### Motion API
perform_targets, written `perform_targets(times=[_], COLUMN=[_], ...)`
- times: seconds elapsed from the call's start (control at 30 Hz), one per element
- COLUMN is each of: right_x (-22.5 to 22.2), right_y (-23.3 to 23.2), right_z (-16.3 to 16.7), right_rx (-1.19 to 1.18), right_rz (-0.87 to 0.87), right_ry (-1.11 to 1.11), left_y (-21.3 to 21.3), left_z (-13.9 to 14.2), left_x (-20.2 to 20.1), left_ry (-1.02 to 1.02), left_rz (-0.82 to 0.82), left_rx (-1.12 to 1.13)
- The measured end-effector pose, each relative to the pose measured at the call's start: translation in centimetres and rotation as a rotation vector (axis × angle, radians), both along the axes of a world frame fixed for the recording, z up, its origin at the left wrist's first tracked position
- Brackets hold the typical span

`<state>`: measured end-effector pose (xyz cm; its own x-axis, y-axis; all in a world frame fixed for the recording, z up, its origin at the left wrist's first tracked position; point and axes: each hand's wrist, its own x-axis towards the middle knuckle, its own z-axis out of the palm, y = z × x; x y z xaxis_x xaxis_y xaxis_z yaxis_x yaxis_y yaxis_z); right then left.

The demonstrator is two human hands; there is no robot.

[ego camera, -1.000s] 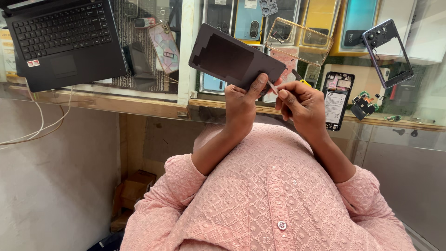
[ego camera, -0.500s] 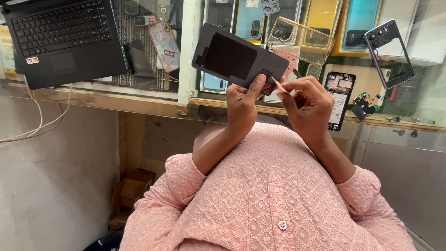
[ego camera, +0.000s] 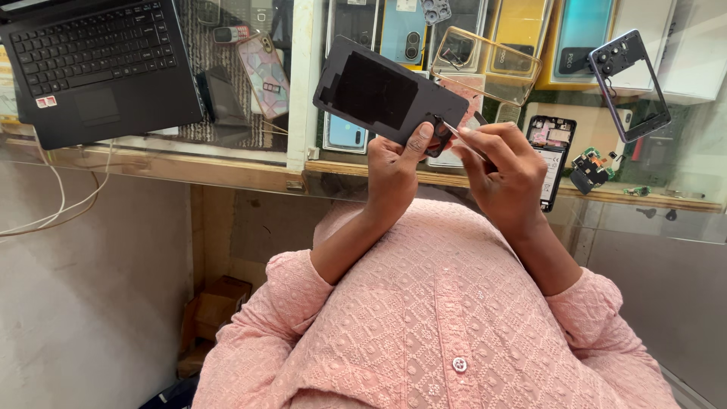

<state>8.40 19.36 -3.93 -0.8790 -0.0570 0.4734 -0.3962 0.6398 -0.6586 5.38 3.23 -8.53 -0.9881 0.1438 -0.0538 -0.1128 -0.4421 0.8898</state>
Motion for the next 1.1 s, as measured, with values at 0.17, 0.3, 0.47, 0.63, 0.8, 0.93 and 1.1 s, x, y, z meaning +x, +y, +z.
perform_targets(times=[0.17,0.3,0.47,0.63,0.8,0.93,1.1], right_x=[-0.3,-0.4,-0.4,-0.1,-0.2,-0.5,-0.7], right_y=[-0.4,-0.1,0.4,0.2,1.2,2.1,2.2], right_z=[0.1,-0.1,-0.7,-1.6,-1.3,-0.5,0.4], right_rx=[-0.05,-0.032,-0.042,-0.187,-0.214,0.059,0.257], right_rz=[0.015,0.014,0.081,-0.013,-0.045,-0.01,0.009], right_ry=[-0.012,-0.051,-0.089,-0.102,-0.082,0.073,0.142], left_y=[0.1,0.3,0.4,0.3,-0.3,-0.4,-0.6], left_z=[0.1,-0.3,-0.7,0.0,1.7,2.6,2.7], left_x=[0.0,0.0,0.1,-0.1,-0.2,-0.3,-0.1], left_ry=[-0.025,-0.033,-0.02,0.013,0.085,0.056,0.062], left_rz=[0.026,0.022,0.021,0.033,-0.077,-0.103,-0.161], left_rx=[0.014,-0.001,-0.014,-0.043,-0.011,0.007,-0.04])
